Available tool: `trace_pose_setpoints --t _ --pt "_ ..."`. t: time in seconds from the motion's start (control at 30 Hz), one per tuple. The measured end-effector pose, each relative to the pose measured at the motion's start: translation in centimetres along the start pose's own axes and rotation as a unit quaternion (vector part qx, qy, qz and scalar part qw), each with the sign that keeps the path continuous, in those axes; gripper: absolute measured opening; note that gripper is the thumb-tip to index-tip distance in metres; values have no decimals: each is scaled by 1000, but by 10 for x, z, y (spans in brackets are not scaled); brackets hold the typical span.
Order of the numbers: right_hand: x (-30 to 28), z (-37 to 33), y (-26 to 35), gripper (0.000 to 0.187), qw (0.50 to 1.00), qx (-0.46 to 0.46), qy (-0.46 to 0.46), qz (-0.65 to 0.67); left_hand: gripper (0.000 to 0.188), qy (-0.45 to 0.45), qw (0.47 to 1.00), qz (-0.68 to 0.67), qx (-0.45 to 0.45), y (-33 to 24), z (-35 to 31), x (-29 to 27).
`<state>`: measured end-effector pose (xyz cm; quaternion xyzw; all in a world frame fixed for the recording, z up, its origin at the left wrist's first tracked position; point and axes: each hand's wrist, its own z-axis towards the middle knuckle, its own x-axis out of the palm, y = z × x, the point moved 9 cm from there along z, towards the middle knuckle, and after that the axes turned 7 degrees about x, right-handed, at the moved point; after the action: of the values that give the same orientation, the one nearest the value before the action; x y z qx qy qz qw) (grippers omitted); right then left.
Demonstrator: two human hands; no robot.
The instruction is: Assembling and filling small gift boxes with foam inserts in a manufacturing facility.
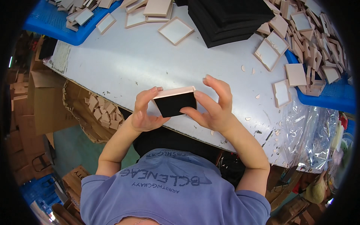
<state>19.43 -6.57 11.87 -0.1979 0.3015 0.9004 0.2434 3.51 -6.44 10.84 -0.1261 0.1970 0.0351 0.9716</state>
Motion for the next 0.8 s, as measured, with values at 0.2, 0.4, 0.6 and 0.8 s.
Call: trace_pose_setpoints --t 0.2,0.4,0.6,0.8 --pt "-3 1 15 54 996 -14 14 -85 98 -1 1000 -6 -4 -6 3 1" --pt "7 8 1 45 994 99 52 -20 97 35 999 -40 -3 -5 -1 9" --pt "-10 8 -28 30 979 196 31 46 100 137 959 47 -245 32 -14 14" --pt "-47 -13 -81 46 938 323 -10 -123 107 60 949 -47 -305 41 -22 0"
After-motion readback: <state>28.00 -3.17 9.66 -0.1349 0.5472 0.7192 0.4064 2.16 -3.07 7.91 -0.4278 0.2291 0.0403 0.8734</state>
